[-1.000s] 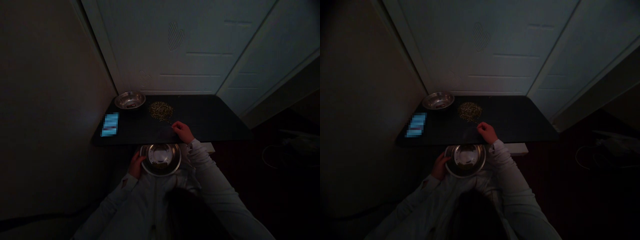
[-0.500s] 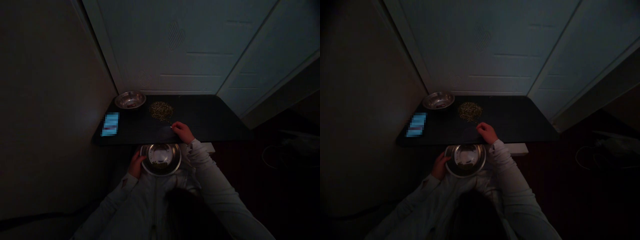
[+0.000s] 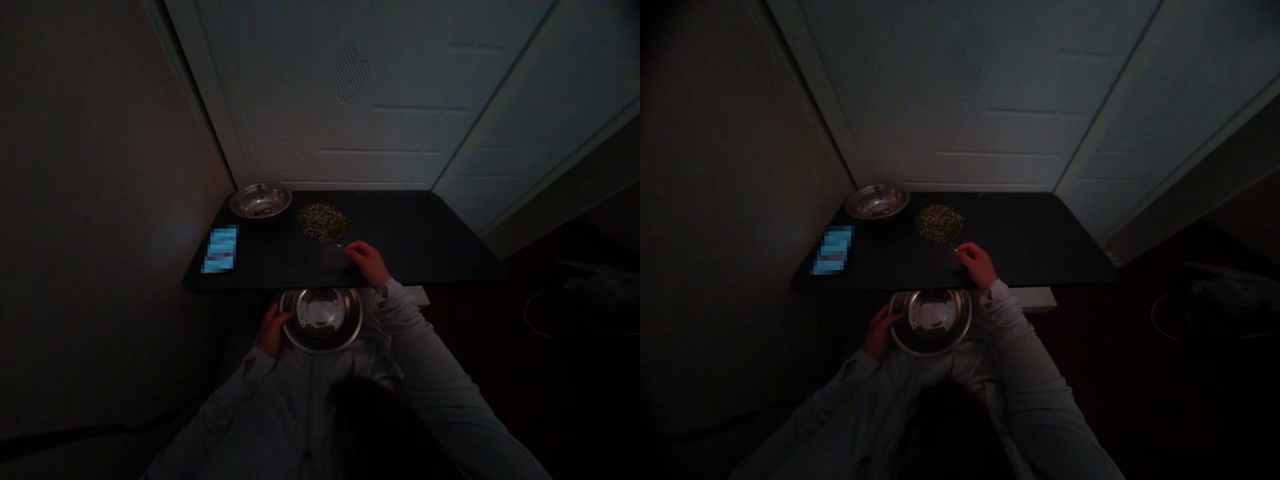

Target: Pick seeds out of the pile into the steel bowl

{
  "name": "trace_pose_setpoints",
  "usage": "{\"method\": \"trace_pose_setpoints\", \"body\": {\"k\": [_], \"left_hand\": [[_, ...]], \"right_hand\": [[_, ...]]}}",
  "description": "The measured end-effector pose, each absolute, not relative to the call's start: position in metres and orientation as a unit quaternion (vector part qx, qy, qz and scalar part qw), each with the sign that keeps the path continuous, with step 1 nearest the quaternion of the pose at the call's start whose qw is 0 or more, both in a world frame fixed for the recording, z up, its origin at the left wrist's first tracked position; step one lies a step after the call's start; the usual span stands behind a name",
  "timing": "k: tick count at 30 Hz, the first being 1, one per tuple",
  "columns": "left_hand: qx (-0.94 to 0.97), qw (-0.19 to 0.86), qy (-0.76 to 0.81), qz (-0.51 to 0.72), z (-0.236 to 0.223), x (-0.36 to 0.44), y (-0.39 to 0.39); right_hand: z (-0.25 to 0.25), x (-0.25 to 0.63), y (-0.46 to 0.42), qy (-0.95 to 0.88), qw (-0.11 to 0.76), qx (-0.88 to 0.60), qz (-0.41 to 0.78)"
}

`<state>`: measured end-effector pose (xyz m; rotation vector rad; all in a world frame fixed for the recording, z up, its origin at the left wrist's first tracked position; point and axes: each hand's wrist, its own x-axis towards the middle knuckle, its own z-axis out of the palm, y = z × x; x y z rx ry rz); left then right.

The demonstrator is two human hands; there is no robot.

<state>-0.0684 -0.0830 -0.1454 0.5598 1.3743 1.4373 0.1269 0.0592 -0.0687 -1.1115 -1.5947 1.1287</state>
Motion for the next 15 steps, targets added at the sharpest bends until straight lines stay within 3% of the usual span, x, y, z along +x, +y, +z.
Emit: {"method": "trace_pose_setpoints", "body": {"k": [6,15], "left_hand": [[0.230,0.518,0.565,0.599,-0.146,-0.069,-0.083],[0.233,0.525,0.561,0.595,-0.142,-0.068,-0.084]], "right_hand": [[-0.073,0.148,0.089,-0.577,0.503,-0.529,0.366],[-0.075,0.161,0.097,-0.611,0.467,-0.575,0.282]]}}
